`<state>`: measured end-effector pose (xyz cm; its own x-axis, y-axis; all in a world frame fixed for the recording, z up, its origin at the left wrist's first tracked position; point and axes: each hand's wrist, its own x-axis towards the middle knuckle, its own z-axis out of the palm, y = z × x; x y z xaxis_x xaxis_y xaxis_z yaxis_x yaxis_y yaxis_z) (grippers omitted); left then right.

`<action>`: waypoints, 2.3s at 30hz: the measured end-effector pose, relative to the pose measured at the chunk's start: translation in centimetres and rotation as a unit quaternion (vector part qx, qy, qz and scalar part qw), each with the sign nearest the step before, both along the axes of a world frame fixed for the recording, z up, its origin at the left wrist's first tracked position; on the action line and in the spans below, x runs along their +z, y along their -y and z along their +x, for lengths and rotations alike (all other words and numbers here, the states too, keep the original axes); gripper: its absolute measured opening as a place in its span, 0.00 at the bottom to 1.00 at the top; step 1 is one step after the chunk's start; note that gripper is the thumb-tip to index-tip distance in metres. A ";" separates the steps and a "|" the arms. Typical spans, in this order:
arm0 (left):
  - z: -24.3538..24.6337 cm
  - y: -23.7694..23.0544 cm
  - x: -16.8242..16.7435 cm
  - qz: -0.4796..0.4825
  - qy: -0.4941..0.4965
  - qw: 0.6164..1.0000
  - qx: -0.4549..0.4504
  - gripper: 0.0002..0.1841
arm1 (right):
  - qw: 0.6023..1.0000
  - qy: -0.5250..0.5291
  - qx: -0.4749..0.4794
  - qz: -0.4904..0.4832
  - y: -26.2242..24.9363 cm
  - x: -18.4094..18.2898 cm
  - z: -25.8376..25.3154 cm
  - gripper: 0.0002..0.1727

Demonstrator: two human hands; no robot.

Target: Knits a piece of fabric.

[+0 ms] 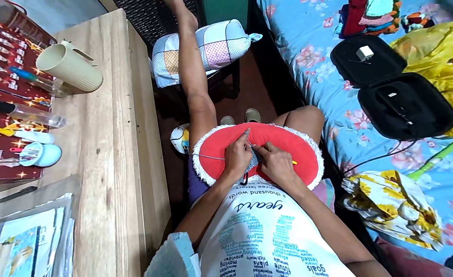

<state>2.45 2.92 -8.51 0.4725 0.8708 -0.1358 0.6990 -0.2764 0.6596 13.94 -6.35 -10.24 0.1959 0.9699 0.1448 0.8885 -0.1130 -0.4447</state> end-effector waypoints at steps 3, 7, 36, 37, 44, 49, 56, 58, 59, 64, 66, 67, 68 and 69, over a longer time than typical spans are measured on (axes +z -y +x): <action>0.0 0.1 -0.2 0.006 0.003 1.000 -0.003 0.26 | 1.000 0.003 0.004 -0.011 0.0 0.0 -0.1 0.23; 0.1 0.5 -0.4 0.029 -0.006 0.999 -0.013 0.24 | 1.000 0.012 0.005 -0.025 -0.1 -0.2 -0.3 0.23; -1.4 2.5 4.3 0.130 0.348 0.927 0.040 0.29 | 0.963 -0.121 -0.017 0.239 0.7 5.0 -1.5 0.25; -1.4 2.6 4.4 0.123 0.348 0.928 0.042 0.29 | 0.963 -0.131 -0.015 0.237 0.7 5.1 -1.5 0.25; -1.8 2.2 5.8 -0.046 0.472 0.880 0.018 0.32 | 0.763 -0.640 -0.037 0.080 -0.2 7.9 -1.4 0.27; -3.2 1.1 6.9 -0.112 0.464 0.878 -0.016 0.40 | 0.865 -0.468 0.024 0.179 -0.1 6.8 -1.3 0.29; -3.6 1.4 7.5 -0.043 0.434 0.900 -0.018 0.35 | 0.955 -0.005 -0.001 0.296 0.3 7.2 -1.7 0.14; -3.7 1.4 7.6 -0.036 0.427 0.903 -0.010 0.34 | 0.951 0.035 -0.005 0.307 0.5 7.3 -1.6 0.14; -3.7 1.4 7.6 -0.034 0.423 0.906 -0.007 0.34 | 0.950 0.052 -0.006 0.308 0.6 7.3 -1.5 0.14; -3.7 1.1 7.4 -0.060 0.404 0.913 -0.008 0.32 | 0.957 -0.001 0.014 0.290 1.2 6.8 -0.6 0.17; -3.7 1.0 7.3 -0.104 0.417 0.903 -0.013 0.32 | 0.959 -0.179 0.032 0.219 1.4 6.5 0.0 0.19; -3.7 0.9 7.2 -0.130 0.426 0.895 -0.014 0.32 | 0.945 -0.278 0.036 0.169 1.6 6.5 0.4 0.20; -3.6 0.9 7.2 -0.150 0.433 0.889 -0.013 0.32 | 0.928 -0.347 0.036 0.133 1.6 6.5 0.7 0.21; -3.6 0.9 7.1 -0.162 0.439 0.884 -0.011 0.32 | 0.921 -0.369 0.034 0.118 1.6 6.4 0.8 0.21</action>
